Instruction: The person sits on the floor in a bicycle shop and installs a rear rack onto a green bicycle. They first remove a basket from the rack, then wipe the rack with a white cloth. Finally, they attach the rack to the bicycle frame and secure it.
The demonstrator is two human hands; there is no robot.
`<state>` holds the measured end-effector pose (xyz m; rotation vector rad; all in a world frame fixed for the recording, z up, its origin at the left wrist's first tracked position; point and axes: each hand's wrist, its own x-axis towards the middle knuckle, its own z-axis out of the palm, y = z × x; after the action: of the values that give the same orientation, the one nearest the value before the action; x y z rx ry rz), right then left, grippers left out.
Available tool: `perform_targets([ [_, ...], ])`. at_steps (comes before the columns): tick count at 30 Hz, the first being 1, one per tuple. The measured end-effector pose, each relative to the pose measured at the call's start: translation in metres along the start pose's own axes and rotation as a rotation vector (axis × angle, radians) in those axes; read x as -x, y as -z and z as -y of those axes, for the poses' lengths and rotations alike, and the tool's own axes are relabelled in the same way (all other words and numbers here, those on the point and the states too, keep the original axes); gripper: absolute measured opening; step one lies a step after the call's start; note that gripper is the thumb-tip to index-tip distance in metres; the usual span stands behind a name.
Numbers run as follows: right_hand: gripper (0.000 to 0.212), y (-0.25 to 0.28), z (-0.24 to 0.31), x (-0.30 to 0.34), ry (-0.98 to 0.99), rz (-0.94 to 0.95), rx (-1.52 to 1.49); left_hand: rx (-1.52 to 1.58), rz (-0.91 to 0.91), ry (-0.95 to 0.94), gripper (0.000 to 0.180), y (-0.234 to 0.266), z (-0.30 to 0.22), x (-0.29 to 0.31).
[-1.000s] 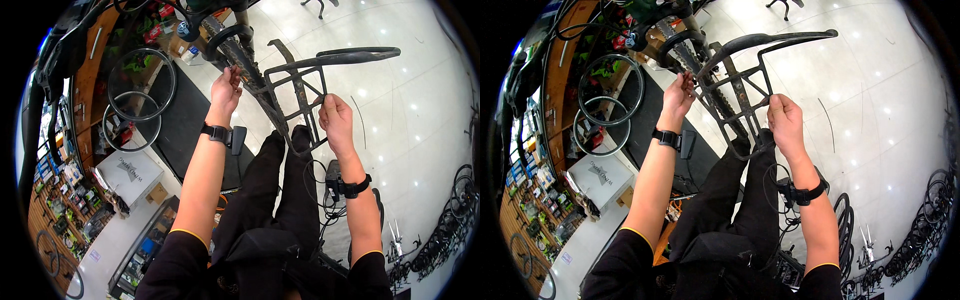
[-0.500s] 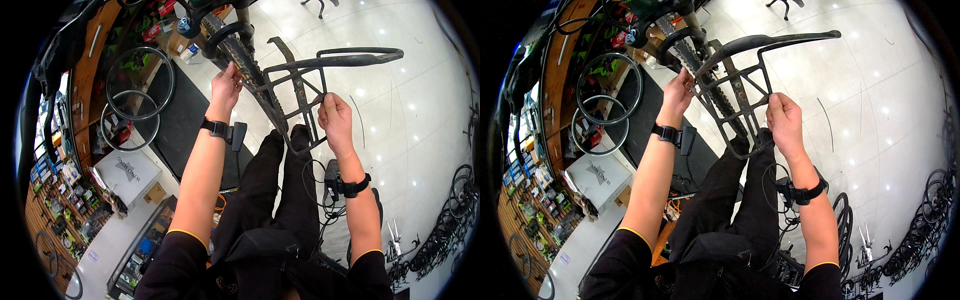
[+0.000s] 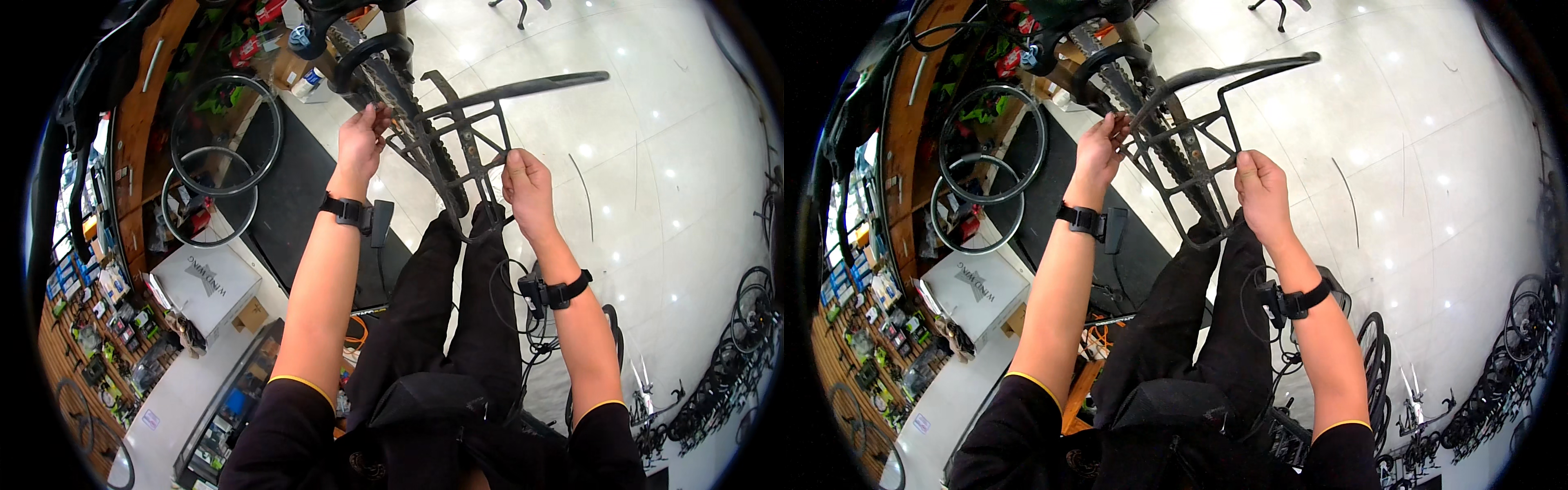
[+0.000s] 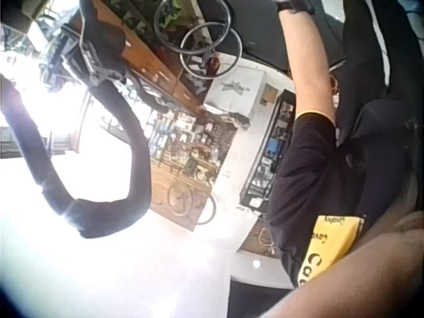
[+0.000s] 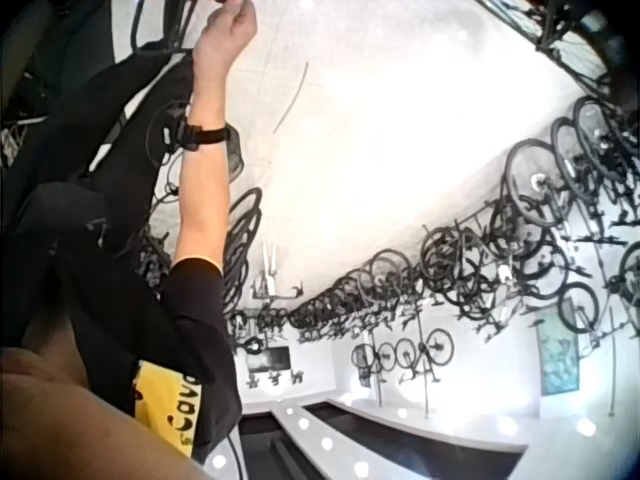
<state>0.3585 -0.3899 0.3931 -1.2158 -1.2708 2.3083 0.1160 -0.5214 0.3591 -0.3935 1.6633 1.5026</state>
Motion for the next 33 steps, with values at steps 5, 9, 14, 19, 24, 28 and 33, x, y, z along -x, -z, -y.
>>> perform_targets([
  [5, 0.032, -0.001, -0.006, 0.0, 0.012, -0.014, 0.029, -0.149, 0.009, -0.012, 0.021, 0.003, -0.005, 0.0],
  [9, 0.031, 0.002, 0.003, 0.005, 0.012, -0.018, 0.07, -0.114, 0.079, -0.044, 0.032, 0.009, -0.004, 0.0],
  [14, 0.031, 0.011, 0.012, 0.022, 0.047, 0.01, 0.136, -0.349, 0.006, -0.123, 0.038, 0.02, -0.005, 0.046],
  [19, 0.032, 0.007, 0.034, 0.049, 0.093, 0.007, 0.258, -0.448, 0.049, -0.14, 0.026, 0.091, 0.025, 0.122],
  [24, 0.03, -0.001, 0.066, 0.109, 0.218, -0.004, 0.539, -0.532, -0.041, -0.093, 0.019, 0.16, 0.05, 0.237],
  [28, 0.03, -0.028, 0.067, 0.137, 0.15, 0.222, 0.435, -0.349, 0.038, -0.144, 0.02, 0.167, 0.02, 0.322],
  [33, 0.033, -0.117, 0.037, 0.15, 0.276, 0.518, 0.678, -0.349, 0.038, -0.105, 0.029, 0.206, 0.027, 0.415],
])
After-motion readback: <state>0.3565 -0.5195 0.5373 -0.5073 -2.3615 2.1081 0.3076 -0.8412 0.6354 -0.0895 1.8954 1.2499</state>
